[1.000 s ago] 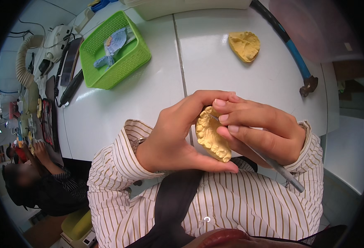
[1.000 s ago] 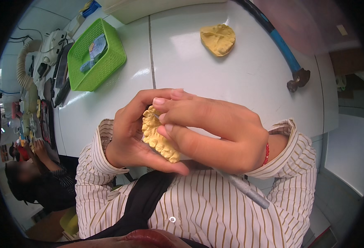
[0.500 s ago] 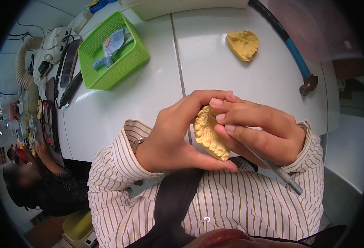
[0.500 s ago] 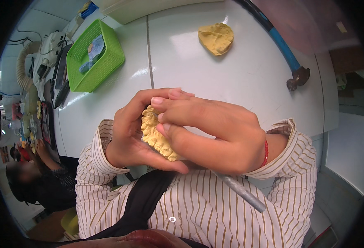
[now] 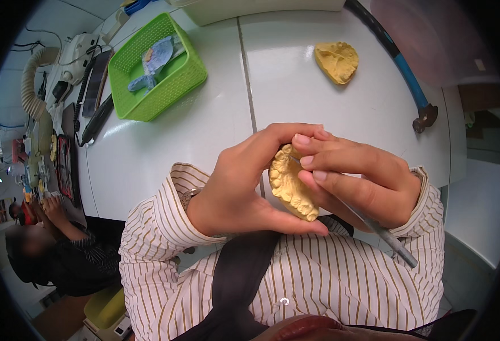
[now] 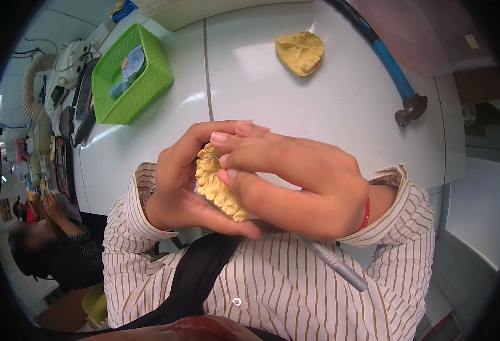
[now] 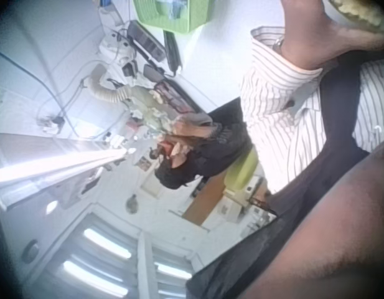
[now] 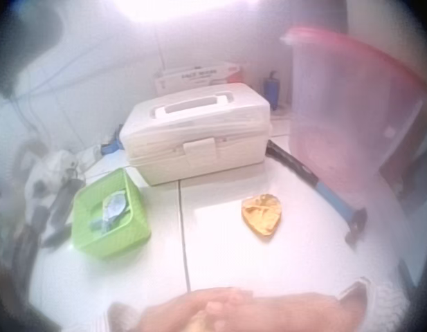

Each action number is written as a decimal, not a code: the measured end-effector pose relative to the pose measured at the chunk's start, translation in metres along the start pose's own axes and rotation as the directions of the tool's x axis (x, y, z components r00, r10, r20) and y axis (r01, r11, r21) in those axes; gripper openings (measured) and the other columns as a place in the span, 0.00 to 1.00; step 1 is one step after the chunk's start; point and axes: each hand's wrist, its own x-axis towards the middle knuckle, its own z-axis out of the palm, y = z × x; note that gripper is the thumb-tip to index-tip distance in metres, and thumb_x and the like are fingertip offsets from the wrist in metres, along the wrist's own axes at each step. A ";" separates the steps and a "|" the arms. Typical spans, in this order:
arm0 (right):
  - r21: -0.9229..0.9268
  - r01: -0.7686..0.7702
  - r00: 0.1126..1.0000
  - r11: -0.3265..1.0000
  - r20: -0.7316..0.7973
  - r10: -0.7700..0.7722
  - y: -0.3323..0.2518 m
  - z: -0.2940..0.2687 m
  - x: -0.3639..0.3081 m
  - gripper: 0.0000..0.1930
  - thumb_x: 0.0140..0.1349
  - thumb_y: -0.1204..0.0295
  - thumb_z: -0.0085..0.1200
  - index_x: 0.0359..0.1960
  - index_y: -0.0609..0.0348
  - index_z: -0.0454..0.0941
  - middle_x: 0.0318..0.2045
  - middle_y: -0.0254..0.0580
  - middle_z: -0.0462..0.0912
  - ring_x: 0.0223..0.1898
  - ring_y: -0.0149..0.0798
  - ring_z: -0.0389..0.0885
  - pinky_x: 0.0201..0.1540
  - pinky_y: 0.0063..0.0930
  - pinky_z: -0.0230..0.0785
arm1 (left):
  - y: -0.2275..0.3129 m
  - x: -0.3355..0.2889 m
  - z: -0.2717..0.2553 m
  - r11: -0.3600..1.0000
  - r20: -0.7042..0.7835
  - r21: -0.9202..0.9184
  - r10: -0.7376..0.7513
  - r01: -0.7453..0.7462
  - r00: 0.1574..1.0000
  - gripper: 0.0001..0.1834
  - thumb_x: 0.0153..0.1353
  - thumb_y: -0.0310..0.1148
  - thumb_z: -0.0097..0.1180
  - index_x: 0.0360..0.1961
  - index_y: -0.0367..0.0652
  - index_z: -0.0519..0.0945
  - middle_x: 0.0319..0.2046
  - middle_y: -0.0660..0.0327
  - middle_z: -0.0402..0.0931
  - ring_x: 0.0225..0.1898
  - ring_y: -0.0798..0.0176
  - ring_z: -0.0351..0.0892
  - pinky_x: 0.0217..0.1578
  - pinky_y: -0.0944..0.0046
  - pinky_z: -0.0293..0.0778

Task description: The person uses a metal sculpting tool to carve and refine the surface of a yellow dental mold held in their left hand. They then switch to a purple dental mold, inspecting it closely and comparing it to the yellow one before returning to the yellow mold for further detailing.

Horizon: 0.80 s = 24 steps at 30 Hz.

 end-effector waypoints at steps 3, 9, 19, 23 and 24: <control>0.024 -0.040 0.999 0.999 -0.012 0.040 -0.002 -0.002 0.002 0.08 0.46 0.77 0.59 0.29 0.69 0.78 0.33 0.51 0.81 0.42 0.49 0.83 0.46 0.40 0.78 | 0.002 0.001 -0.002 1.000 0.018 0.014 0.011 -0.011 1.000 0.45 0.35 0.46 0.77 0.53 0.37 0.70 0.47 0.56 0.75 0.49 0.58 0.78 0.50 0.64 0.74; 0.022 -0.039 0.999 0.999 -0.022 0.040 -0.002 0.000 0.001 0.08 0.46 0.77 0.59 0.29 0.69 0.79 0.33 0.51 0.81 0.41 0.48 0.83 0.47 0.39 0.78 | 0.004 0.002 -0.002 1.000 0.020 0.030 0.004 -0.005 1.000 0.44 0.35 0.46 0.77 0.53 0.38 0.70 0.47 0.56 0.75 0.48 0.58 0.78 0.50 0.64 0.74; 0.015 -0.019 1.000 1.000 -0.006 0.019 -0.001 -0.001 0.003 0.10 0.46 0.76 0.58 0.30 0.69 0.78 0.33 0.51 0.81 0.41 0.49 0.83 0.46 0.38 0.78 | 0.002 0.002 -0.001 1.000 0.016 0.018 0.000 0.000 1.000 0.44 0.35 0.45 0.77 0.52 0.37 0.70 0.47 0.56 0.76 0.48 0.58 0.78 0.50 0.63 0.74; 0.038 -0.035 0.999 0.999 -0.019 0.036 -0.001 -0.001 0.002 0.10 0.46 0.76 0.59 0.30 0.69 0.78 0.33 0.50 0.81 0.41 0.48 0.83 0.46 0.38 0.78 | 0.003 0.003 -0.002 0.999 0.018 0.031 0.009 -0.010 1.000 0.44 0.35 0.45 0.77 0.53 0.37 0.70 0.47 0.56 0.76 0.48 0.58 0.78 0.50 0.63 0.73; 0.040 -0.041 0.999 0.998 -0.020 0.042 -0.001 -0.001 0.002 0.10 0.46 0.76 0.59 0.30 0.68 0.79 0.33 0.49 0.81 0.41 0.48 0.83 0.46 0.38 0.78 | 0.003 0.003 -0.002 0.999 0.017 0.035 0.017 -0.018 1.000 0.44 0.35 0.45 0.77 0.53 0.37 0.70 0.47 0.56 0.76 0.48 0.58 0.78 0.50 0.63 0.73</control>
